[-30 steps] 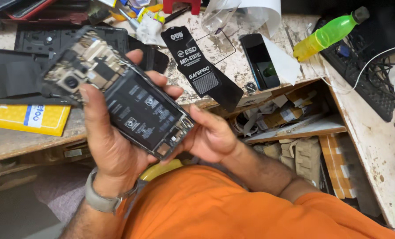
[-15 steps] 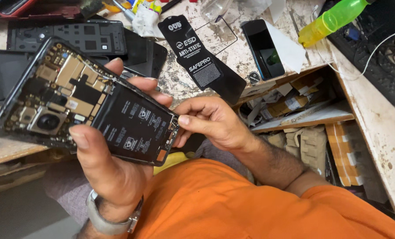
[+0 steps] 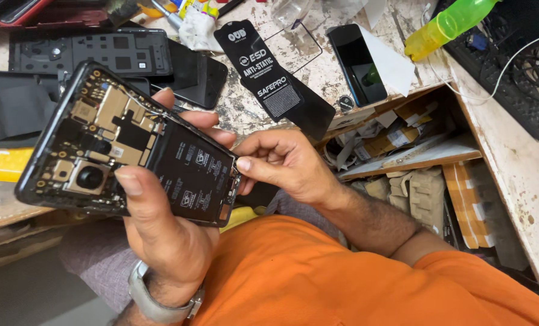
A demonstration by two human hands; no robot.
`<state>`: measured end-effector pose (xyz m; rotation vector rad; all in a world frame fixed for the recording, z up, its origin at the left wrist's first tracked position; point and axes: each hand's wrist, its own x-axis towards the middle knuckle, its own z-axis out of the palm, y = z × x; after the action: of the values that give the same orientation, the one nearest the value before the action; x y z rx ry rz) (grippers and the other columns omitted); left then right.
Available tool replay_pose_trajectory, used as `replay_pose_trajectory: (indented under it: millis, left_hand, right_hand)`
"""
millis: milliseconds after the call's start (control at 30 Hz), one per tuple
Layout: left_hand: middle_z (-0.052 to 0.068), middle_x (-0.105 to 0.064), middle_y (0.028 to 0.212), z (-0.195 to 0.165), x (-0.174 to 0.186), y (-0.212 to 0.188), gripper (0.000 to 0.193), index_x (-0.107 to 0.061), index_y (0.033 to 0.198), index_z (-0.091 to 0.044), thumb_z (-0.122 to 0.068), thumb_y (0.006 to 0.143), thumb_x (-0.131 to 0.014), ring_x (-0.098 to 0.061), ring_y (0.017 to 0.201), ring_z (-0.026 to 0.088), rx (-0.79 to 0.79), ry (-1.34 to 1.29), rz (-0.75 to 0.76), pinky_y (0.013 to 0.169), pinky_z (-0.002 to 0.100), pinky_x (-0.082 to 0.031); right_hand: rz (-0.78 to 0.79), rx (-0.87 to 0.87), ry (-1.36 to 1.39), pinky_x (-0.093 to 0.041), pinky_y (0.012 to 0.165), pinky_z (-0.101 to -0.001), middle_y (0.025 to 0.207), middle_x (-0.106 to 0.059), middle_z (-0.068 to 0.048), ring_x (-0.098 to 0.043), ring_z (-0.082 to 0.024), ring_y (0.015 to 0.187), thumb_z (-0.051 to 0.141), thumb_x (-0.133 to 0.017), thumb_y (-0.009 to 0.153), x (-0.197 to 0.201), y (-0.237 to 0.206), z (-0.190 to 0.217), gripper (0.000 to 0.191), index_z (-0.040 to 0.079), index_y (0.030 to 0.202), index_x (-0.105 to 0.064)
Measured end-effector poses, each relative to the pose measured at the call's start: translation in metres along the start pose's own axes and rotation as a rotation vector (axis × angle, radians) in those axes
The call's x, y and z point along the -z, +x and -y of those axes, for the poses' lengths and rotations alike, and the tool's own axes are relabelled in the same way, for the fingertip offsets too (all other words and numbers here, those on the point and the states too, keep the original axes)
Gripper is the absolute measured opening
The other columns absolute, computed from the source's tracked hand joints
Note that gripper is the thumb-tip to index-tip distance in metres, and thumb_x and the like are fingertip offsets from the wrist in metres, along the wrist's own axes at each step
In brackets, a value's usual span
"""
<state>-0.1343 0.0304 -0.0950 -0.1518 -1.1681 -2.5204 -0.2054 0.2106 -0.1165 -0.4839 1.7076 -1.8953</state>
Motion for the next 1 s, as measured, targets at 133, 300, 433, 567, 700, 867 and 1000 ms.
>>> replay_pose_trajectory:
  millis: [133, 300, 433, 567, 700, 867, 1000]
  left_hand:
    - [0.022, -0.059, 0.129, -0.001, 0.004, -0.001, 0.079, -0.031, 0.157, 0.009, -0.057, 0.117, -0.047, -0.062, 0.112, 0.024, -0.006, 0.012, -0.020, 0.099, 0.037, -0.057]
    - [0.020, -0.060, 0.127, -0.005, 0.009, -0.003, 0.077, -0.033, 0.158, 0.008, -0.054, 0.114, -0.047, -0.064, 0.110, 0.022, 0.010, -0.013, -0.078, 0.097, 0.036, -0.058]
    - [0.020, -0.063, 0.125, -0.010, 0.016, 0.000, 0.078, -0.037, 0.155, 0.008, -0.056, 0.112, -0.048, -0.067, 0.109, 0.023, 0.043, -0.039, -0.128, 0.093, 0.036, -0.059]
    - [0.020, -0.062, 0.123, -0.013, 0.028, 0.002, 0.084, -0.040, 0.154, 0.007, -0.063, 0.107, -0.045, -0.068, 0.108, 0.025, 0.066, -0.101, -0.126, 0.092, 0.040, -0.061]
    - [0.021, -0.064, 0.122, -0.014, 0.036, 0.001, 0.090, -0.041, 0.153, 0.007, -0.072, 0.109, -0.038, -0.069, 0.106, 0.026, 0.106, -0.275, -0.102, 0.094, 0.042, -0.061]
    - [0.019, -0.063, 0.130, -0.015, 0.028, 0.002, 0.087, -0.040, 0.159, -0.001, -0.071, 0.108, -0.030, -0.069, 0.105, 0.025, 0.027, -0.344, -0.057, 0.098, 0.041, -0.059]
    - [0.021, -0.056, 0.143, -0.009, 0.017, -0.008, 0.079, -0.038, 0.160, -0.001, -0.063, 0.112, -0.027, -0.062, 0.120, 0.026, 0.024, -0.289, -0.079, 0.113, 0.043, -0.051]
  right_hand:
    - [-0.015, -0.013, -0.010, -0.062, 0.076, -0.0289, 0.097, -0.073, -0.011, -0.073, -0.015, 0.084, 0.006, -0.062, 0.105, -0.006, 0.002, -0.005, 0.016, -0.008, 0.112, -0.067]
    - [-0.030, -0.023, 0.021, -0.062, 0.074, -0.0295, 0.095, -0.072, -0.010, -0.073, -0.015, 0.081, 0.007, -0.062, 0.106, -0.018, 0.005, -0.013, 0.013, -0.006, 0.107, -0.066]
    - [-0.020, -0.036, 0.034, -0.062, 0.075, -0.0304, 0.094, -0.073, -0.011, -0.074, -0.017, 0.082, 0.007, -0.061, 0.107, -0.024, 0.006, -0.015, 0.013, -0.006, 0.106, -0.065]
    - [0.036, -0.015, 0.083, -0.063, 0.078, -0.0320, 0.105, -0.072, -0.012, -0.073, -0.017, 0.086, 0.007, -0.060, 0.105, -0.024, 0.007, -0.011, 0.018, -0.006, 0.118, -0.064]
    - [0.017, 0.083, 0.009, -0.061, 0.086, -0.0311, 0.117, -0.071, -0.013, -0.071, -0.016, 0.095, 0.006, -0.060, 0.105, -0.026, 0.007, -0.001, 0.030, -0.004, 0.134, -0.061]
    - [-0.178, 0.543, -0.640, -0.057, 0.098, -0.0296, 0.124, -0.064, -0.012, -0.067, -0.018, 0.112, 0.005, -0.066, 0.105, -0.043, 0.002, 0.025, 0.028, 0.000, 0.133, -0.065]
    - [-0.111, 0.812, -1.014, -0.055, 0.098, -0.0306, 0.133, -0.066, -0.012, -0.065, -0.020, 0.114, 0.006, -0.073, 0.099, -0.047, -0.001, 0.046, 0.034, 0.004, 0.132, -0.064]
